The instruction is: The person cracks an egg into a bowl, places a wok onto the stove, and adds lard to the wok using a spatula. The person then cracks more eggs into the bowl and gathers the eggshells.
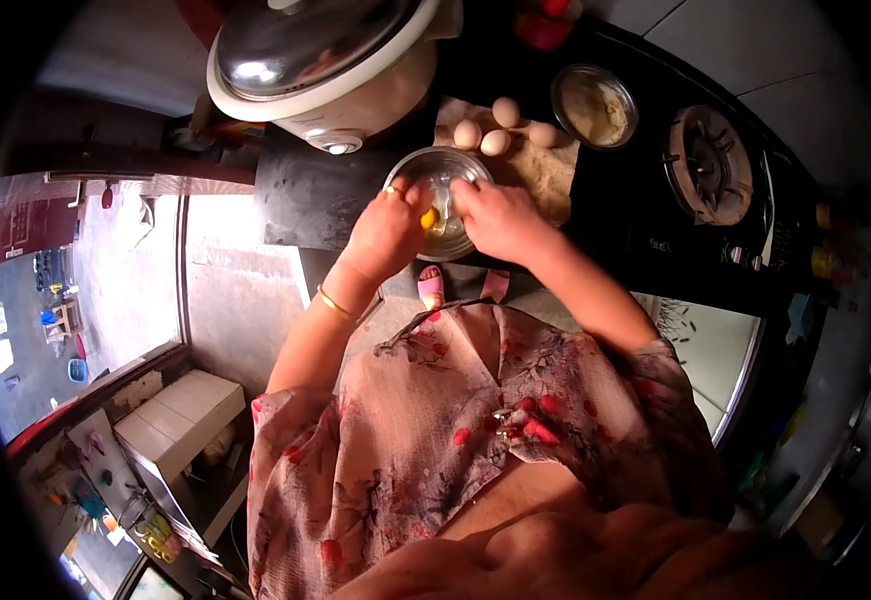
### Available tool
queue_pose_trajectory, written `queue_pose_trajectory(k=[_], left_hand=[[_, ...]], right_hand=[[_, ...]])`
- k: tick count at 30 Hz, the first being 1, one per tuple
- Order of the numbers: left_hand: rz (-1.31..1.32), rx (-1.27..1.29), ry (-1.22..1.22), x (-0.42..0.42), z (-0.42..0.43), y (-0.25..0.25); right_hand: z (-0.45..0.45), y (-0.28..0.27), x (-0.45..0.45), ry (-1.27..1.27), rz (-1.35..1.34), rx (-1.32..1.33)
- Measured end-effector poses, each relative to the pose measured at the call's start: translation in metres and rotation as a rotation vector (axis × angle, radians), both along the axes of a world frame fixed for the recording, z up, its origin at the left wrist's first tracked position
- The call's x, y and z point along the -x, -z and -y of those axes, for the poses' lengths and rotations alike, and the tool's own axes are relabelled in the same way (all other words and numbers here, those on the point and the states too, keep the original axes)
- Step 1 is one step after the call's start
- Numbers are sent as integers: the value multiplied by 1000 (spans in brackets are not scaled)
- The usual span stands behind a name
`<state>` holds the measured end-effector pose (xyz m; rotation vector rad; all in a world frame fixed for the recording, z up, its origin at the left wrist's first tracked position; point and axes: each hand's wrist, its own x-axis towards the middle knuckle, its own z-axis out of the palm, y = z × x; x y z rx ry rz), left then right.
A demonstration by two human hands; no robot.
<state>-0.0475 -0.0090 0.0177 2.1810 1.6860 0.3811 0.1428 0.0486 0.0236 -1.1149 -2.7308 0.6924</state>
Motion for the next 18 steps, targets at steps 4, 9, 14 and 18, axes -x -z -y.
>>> queue_pose_trajectory(k=[4,9,14,18], left_hand=[[69,-79,10,-8,5,7],[404,-60,-88,-30,-9,0],[420,-40,-31,-77,-43,-14],[230,-54,112,-110,-79,2]], right_hand=[[5,32,-11,88,-281,224],[-4,26,-38,272,-650,379],[-21,53,-76,498,-571,502],[-34,82,-95,586,-455,396]])
